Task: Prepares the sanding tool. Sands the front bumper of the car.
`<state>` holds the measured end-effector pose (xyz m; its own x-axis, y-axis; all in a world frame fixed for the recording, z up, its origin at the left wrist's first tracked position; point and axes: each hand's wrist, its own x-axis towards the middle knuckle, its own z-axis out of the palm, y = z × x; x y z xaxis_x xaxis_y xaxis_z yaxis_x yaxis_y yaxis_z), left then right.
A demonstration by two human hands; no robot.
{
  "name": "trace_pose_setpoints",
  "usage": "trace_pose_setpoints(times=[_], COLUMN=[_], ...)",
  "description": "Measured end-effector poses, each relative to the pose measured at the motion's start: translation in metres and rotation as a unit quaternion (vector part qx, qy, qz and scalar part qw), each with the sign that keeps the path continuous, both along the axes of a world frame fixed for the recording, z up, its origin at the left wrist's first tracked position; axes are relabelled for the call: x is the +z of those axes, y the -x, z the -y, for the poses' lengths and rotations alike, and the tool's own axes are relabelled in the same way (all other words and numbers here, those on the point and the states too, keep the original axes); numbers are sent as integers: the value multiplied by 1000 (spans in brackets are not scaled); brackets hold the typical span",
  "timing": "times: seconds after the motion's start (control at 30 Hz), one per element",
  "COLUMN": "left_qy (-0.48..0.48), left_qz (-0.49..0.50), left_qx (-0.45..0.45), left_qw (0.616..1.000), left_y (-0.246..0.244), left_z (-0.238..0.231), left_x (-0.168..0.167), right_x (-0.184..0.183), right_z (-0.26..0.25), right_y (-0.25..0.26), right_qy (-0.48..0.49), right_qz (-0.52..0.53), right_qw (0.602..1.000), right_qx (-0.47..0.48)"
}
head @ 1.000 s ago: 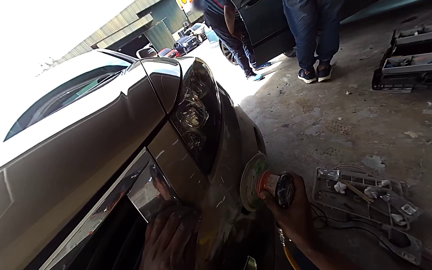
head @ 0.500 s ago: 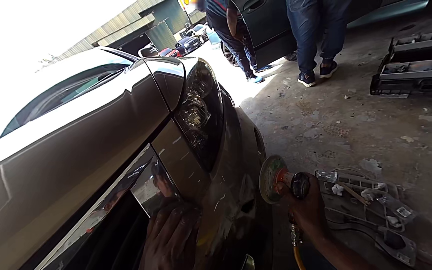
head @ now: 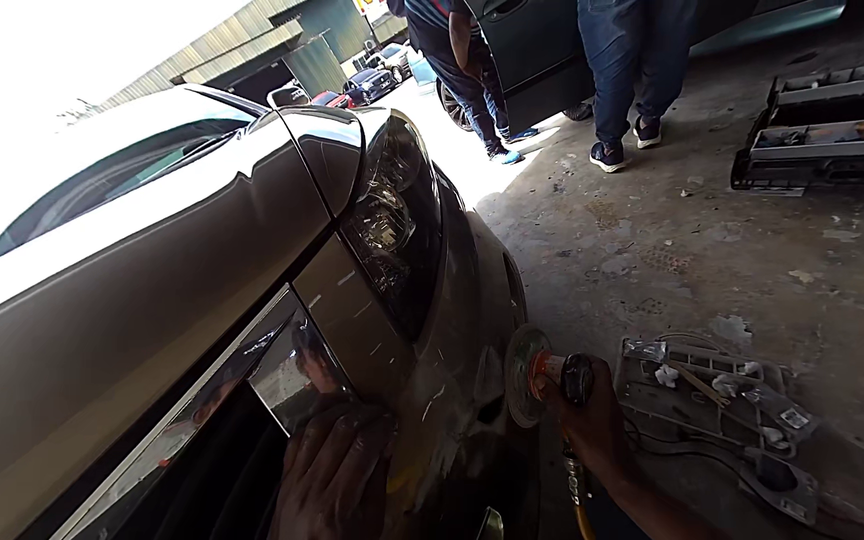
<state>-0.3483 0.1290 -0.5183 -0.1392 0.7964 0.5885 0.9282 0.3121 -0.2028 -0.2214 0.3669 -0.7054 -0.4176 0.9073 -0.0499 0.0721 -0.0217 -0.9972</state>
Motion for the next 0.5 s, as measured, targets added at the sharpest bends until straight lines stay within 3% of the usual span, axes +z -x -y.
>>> trace_pose_setpoints(times=[0.5], left_qy=[19], left_qz=[5], left_qx=[7], left_qw=[1000], left_y=[-1], left_z=[2], left_x=[2], right_x=[-13], right_z=[12], right_y=[-33], right_qy=[-12], right_qz=[25], right_qw=[991], right_qx=[130])
